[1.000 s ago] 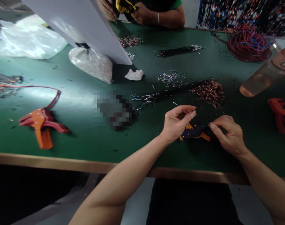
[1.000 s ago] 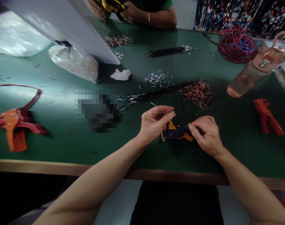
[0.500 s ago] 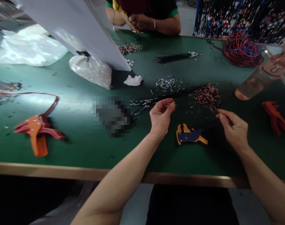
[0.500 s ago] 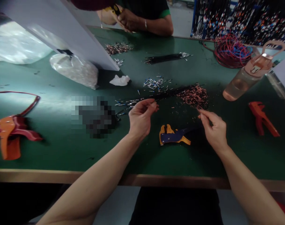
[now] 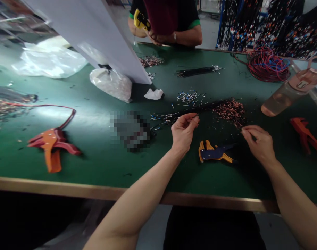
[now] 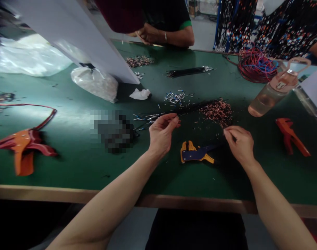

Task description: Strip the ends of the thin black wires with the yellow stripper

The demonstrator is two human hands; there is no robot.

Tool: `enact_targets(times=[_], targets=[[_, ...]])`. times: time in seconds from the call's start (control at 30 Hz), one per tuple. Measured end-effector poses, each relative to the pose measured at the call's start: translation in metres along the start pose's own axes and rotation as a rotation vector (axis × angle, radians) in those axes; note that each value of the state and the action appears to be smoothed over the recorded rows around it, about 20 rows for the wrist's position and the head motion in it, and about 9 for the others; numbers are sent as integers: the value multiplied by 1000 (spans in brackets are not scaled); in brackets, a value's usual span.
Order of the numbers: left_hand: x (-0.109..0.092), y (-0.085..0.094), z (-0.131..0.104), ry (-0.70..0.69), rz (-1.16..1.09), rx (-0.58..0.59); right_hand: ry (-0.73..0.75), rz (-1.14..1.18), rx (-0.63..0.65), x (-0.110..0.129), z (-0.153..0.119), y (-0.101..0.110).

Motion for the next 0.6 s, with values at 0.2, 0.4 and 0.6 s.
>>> enact_targets(times=[0.2,0.4,0.6], targets=[[0,2,3,-15,-40,-29,179,-54,504,39,-21,-41],[1,7,9,14,-90,-58,211,-235,526,47,-43,-60],[10,10,13,153,-215,-71,180,-151,453,34,-39,-58]])
Point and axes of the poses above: each hand's wrist, its own z-axis towards the middle knuckle, its own y-axis out of the back of the hand, x = y × z, the point moved 8 cm from there along z, towards the middle knuckle, and after that the axes turned 15 degrees about z, right-handed, at the moved point
